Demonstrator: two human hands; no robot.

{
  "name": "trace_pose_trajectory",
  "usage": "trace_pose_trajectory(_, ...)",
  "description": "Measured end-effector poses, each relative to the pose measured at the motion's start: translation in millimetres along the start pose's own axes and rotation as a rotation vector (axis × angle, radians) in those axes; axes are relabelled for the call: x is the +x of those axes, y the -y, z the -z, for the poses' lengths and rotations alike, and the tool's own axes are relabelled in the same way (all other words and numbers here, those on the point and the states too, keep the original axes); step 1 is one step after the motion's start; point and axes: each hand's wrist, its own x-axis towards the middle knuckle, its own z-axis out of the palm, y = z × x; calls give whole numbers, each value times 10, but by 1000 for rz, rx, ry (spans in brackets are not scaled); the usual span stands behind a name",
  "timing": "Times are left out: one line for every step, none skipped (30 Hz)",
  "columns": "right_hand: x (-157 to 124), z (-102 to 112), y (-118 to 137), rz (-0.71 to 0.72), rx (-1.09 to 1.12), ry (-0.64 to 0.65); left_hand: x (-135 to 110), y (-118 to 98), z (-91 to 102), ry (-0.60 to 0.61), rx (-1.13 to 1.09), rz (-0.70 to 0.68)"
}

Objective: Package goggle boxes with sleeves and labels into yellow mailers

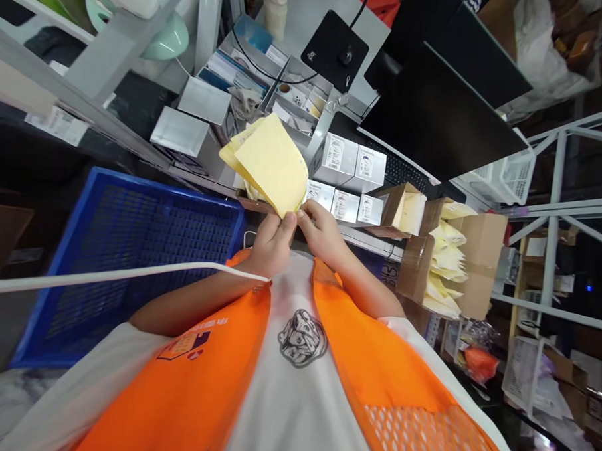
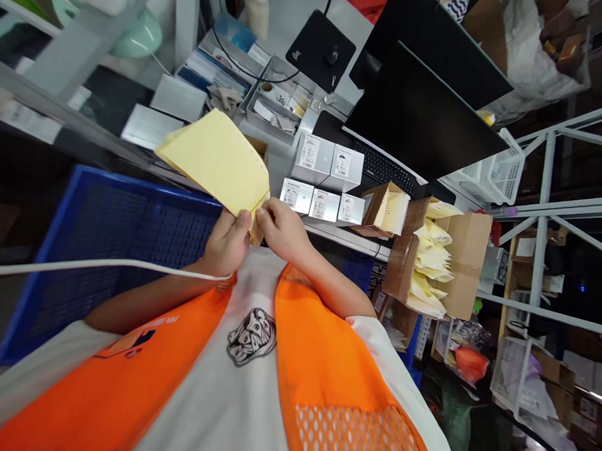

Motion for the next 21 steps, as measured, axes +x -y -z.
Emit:
trace_pose_trajectory(-34,36,0,-1,21,14,-32,-39,-33,11,47,-20)
trace_pose_trajectory(-70,74,-1,0,43,29,-64,-85,-64,27,98,-36)
trace_pose_trajectory(-108,111,-5,2,65,45,-94,-135,-95,46,150,-51)
trace_pose_trajectory(-147,147,-10,6,86,61,-125,-186,-125,63,199,-65)
trace_pose_trajectory(-188,181,-18,11,106,72,-156,-233,-157,77,243,-78)
trace_pose_trajectory(-230,212,-28,17,121,79,-187,-275,-189,86,281,-92)
trace_pose_trajectory(-272,240,-40,25,130,82,-220,-310,-223,91,312,-105)
trace_pose_trajectory(-313,264,-53,36,136,83,-255,-336,-256,92,336,-117)
trace_pose_trajectory(-354,285,-67,49,140,83,-293,-354,-290,90,354,-127)
trace_pose_trajectory(-393,301,-82,64,143,84,-333,-363,-322,81,364,-134)
trace_pose_trajectory(-429,314,-97,79,143,86,-376,-365,-354,68,368,-133)
trace_pose_trajectory(-464,324,-112,94,140,90,-420,-361,-384,48,362,-124)
trace_pose_trajectory(-497,330,-127,111,139,94,-465,-352,-411,24,345,-107)
trace_pose_trajectory(-527,334,-142,131,139,100,-508,-340,-436,-6,317,-87)
trace_pose_trajectory(-556,336,-157,153,143,106,-550,-326,-457,-38,281,-71)
trace_pose_trajectory(-584,336,-171,178,150,114,-588,-312,-474,-71,242,-61)
trace_pose_trajectory(-610,335,-185,205,162,122,-623,-301,-485,-102,207,-60)
trace_pose_trajectory(-635,333,-197,232,174,130,-656,-295,-492,-128,182,-67)
trace_pose_trajectory(-660,330,-209,258,185,137,-686,-295,-494,-148,167,-77)
trace_pose_trajectory(-685,327,-220,281,192,142,-716,-301,-494,-161,162,-87)
trace_pose_trajectory(-711,324,-228,302,198,142,-746,-314,-494,-167,161,-94)
